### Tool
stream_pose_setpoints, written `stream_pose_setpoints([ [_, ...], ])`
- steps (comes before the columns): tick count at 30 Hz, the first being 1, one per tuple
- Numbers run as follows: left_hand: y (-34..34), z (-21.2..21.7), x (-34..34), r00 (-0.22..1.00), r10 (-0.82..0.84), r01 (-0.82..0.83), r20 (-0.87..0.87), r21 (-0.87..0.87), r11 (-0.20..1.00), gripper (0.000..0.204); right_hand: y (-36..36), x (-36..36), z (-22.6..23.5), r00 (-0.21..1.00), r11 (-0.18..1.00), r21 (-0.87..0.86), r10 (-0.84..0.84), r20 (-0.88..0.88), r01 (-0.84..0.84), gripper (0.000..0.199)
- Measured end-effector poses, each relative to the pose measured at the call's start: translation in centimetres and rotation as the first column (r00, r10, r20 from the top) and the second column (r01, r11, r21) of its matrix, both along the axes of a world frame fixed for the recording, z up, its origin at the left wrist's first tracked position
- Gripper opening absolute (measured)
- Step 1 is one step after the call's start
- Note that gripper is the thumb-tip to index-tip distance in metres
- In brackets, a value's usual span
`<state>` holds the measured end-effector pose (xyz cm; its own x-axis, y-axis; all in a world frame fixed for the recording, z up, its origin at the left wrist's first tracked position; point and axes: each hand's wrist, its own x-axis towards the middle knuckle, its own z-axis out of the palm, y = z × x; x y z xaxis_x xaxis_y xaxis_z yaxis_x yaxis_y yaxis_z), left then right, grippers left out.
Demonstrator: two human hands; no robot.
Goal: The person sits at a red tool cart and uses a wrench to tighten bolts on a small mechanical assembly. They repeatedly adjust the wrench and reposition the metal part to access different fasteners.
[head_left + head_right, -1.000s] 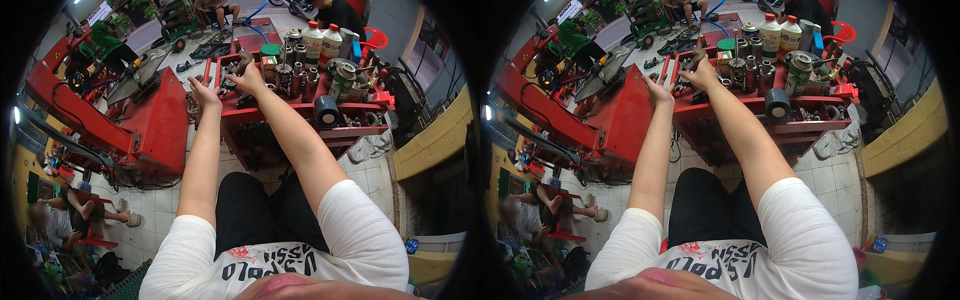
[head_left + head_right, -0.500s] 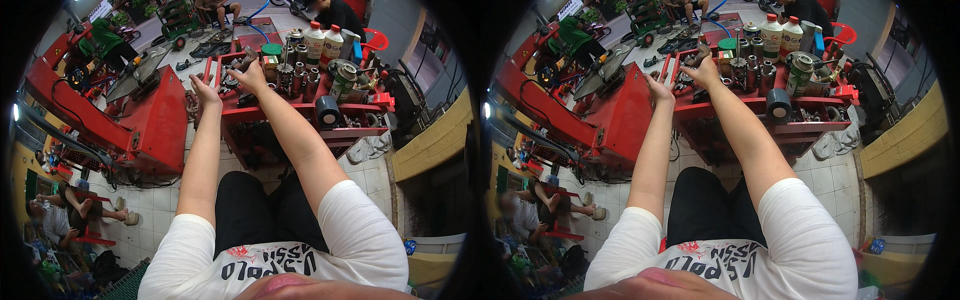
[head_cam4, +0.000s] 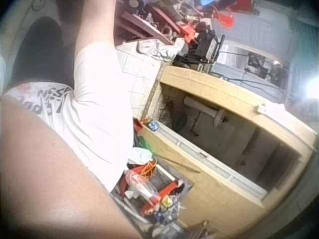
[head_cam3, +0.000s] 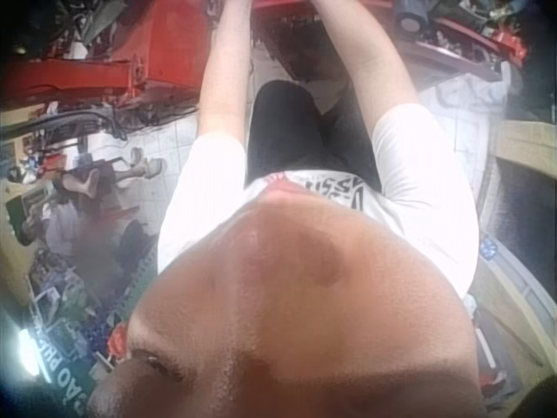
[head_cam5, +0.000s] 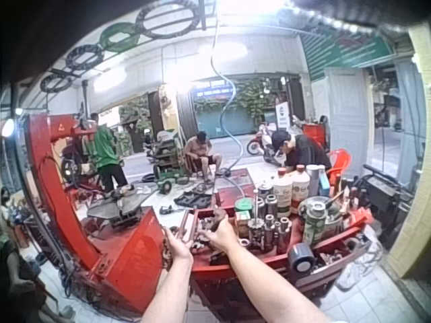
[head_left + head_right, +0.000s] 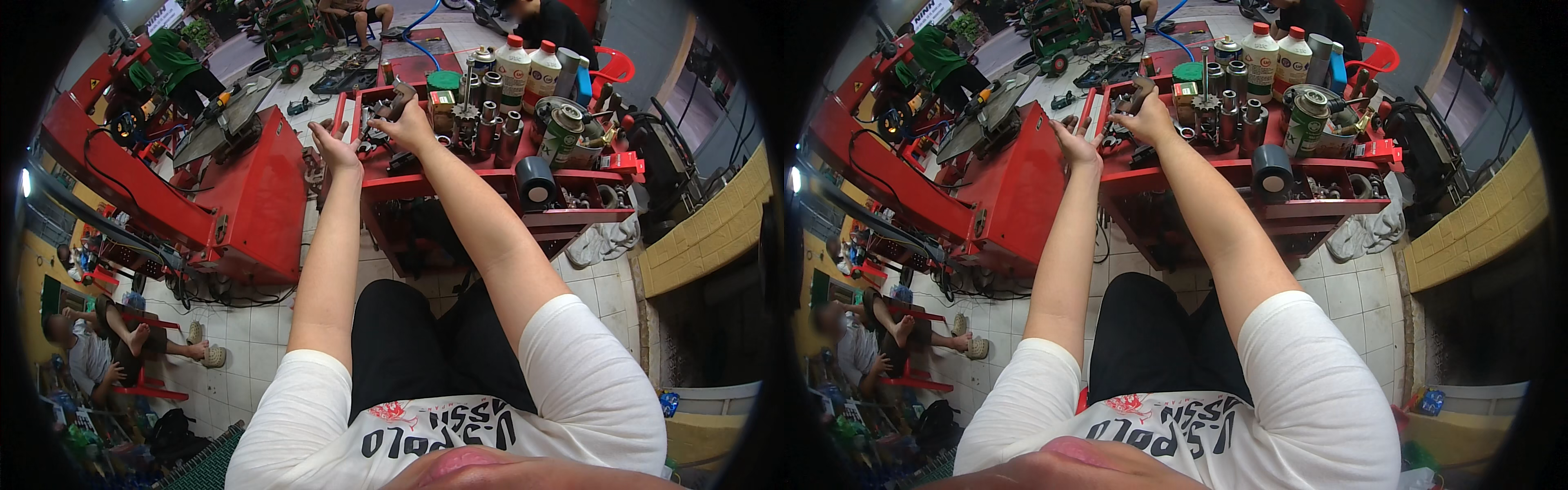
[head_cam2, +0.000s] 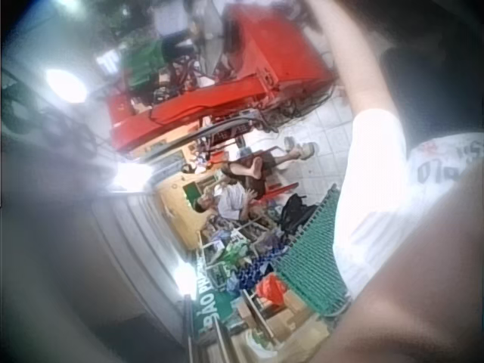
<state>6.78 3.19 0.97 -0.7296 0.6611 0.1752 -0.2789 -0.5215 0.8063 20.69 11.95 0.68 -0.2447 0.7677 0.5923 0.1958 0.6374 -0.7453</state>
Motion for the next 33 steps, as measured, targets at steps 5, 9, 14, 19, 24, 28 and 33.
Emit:
stream_pose_setpoints([
  [5,0.2,0.0,0.0,1.000,0.001,-0.001,0.001,-0.011,1.000,0.063,0.2,0.0,-0.1,0.996,0.998,0.000,0.064,-0.063,-0.064,0.107],
  [9,0.2,-0.1,0.0,1.000,-0.001,0.002,0.005,-0.013,1.000,0.064,0.2,0.1,-0.2,0.996,0.996,-0.042,0.070,-0.057,-0.072,0.108],
  [14,0.5,-0.3,-0.1,1.000,-0.013,0.013,0.006,0.008,1.000,0.064,0.2,0.2,-0.1,0.998,0.998,-0.028,0.048,-0.039,-0.049,0.108],
  [19,0.4,-0.4,-0.2,1.000,-0.015,0.015,0.004,0.013,1.000,0.065,-0.4,0.4,0.4,0.998,0.998,-0.023,0.052,-0.023,-0.052,0.108],
  [24,0.5,-0.5,-0.3,1.000,-0.028,0.028,0.005,0.019,0.999,0.067,-0.5,0.4,0.6,0.999,0.999,-0.024,0.038,-0.022,-0.038,0.105],
  [28,0.6,-0.5,-0.2,0.999,-0.050,0.050,-0.003,0.035,0.998,0.066,-0.6,0.2,0.7,0.988,0.999,-0.011,-0.050,-0.143,0.049,0.093],
  [33,0.5,-0.6,-0.5,0.996,-0.090,0.091,-0.020,0.041,0.995,0.066,0.1,0.2,0.8,0.978,0.999,-0.002,-0.033,-0.207,0.033,0.060],
])
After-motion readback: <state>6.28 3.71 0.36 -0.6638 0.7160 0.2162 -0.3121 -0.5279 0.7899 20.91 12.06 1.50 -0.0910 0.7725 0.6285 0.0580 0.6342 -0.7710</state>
